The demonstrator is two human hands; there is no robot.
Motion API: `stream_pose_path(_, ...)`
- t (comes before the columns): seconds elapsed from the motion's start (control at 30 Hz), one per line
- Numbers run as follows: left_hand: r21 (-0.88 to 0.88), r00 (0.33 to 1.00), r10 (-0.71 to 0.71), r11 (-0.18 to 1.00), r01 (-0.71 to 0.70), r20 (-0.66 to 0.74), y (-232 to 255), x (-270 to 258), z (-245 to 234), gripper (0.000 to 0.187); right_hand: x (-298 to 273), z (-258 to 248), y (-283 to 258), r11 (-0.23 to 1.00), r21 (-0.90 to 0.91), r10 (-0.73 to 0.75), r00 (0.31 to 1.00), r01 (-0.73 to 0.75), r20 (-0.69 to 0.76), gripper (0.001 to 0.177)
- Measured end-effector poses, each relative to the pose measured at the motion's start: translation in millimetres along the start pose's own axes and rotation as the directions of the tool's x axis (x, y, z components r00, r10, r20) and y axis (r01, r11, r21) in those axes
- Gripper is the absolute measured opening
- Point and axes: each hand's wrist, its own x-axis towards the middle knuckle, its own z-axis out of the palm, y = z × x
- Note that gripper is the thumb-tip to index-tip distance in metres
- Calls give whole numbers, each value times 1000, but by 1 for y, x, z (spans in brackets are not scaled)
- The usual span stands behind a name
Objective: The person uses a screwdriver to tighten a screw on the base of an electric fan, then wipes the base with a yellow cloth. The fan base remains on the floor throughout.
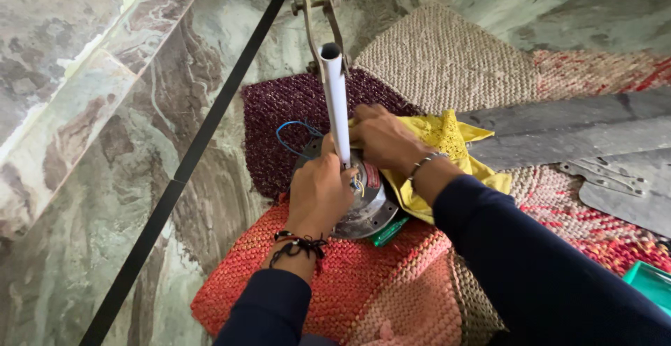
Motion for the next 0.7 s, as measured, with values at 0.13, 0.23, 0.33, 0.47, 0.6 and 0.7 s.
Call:
stream_pose_path(0.13,19,1000,-7,1000,7,8,-2,-2,1,67,29,6,6,973,-55,-226,974,225,-15,13)
stream_pose_path(0.23,-12,999,-29,1000,29,24,1,0,1,70,17,-4,12,985,5,-169,984,170,-47,18)
stream_pose_path(0.33,-13,998,-65,998,65,17,6,-1,-2,67,-13,-11,2,996,-95,5,1000,-7,-21,34)
stream_pose_path(0.47,-11,995,-102,995,102,11,9,-3,-7,57,-34,-23,-13,988,-120,95,995,-98,-26,42)
stream_pose_path(0.6,0,997,-75,997,75,-18,9,-3,-5,50,-50,-27,-13,983,-109,148,989,-150,-18,45)
stream_pose_path(0.7,22,993,-114,993,113,33,8,-2,-5,51,-62,-25,-13,971,-98,218,976,-217,5,50)
